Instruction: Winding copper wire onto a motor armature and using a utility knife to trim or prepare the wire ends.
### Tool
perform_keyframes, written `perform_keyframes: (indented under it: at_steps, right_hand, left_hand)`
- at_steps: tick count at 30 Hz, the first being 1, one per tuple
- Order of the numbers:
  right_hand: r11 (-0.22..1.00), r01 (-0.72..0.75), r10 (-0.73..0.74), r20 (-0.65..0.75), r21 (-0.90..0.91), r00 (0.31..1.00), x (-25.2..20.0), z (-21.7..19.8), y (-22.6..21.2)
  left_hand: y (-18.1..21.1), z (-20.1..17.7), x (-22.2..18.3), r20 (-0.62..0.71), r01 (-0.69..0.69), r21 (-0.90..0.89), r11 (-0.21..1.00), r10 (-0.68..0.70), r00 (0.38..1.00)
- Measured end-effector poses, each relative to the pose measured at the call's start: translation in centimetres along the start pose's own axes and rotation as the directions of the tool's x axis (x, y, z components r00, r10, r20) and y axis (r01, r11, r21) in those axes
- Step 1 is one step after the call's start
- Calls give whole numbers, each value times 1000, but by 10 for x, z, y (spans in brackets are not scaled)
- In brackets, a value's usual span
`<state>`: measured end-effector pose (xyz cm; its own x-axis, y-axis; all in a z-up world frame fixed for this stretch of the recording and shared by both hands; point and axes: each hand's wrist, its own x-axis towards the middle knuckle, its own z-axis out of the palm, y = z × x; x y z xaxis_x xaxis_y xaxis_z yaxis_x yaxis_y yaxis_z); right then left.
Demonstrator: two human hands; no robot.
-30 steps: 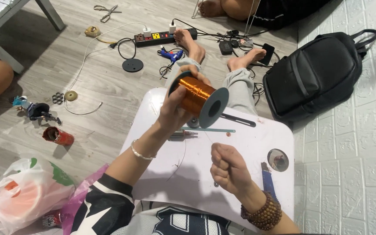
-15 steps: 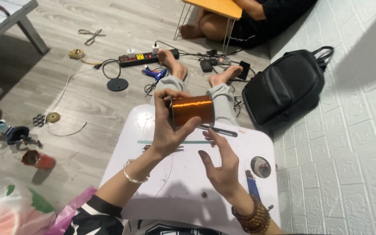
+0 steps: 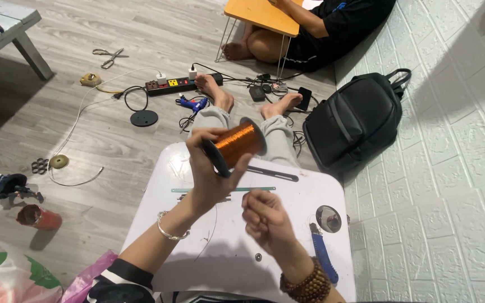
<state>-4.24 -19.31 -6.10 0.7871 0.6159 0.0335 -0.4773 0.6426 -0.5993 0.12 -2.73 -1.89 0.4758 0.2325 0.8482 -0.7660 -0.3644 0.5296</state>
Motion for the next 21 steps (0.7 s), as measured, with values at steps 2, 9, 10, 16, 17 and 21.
perform_keyframes:
  at_steps: [2,9,10,16,17,21]
  right_hand:
    - [991,-58,51,62,122,997,-4,-1,7]
    - [892,-235,157,224,387,962,-2,-3,33]
    - [887,-238,162,216,396,963,-5,-11,39]
    - [896,-301,304,44,327,952,-6,-29,50]
    - [921,-307,316,1,241,949,-7,-34,50]
    - [897,-245,207,-140,-368,968,-6,-26,31]
  left_hand:
    - [2,-3,3,-7,80,-139,987,-82,997]
    - [0,-7,6,1,194,-413,890,-212,977]
    - [-1,-6,5,4,207,-409,889,-225,974]
    - [-9,-7,8,203,399,-795,456,-420,885]
    - [-8,-7,9,213,404,-788,465,-409,887]
    - [3,3,11,109,373,-660,652,-408,906]
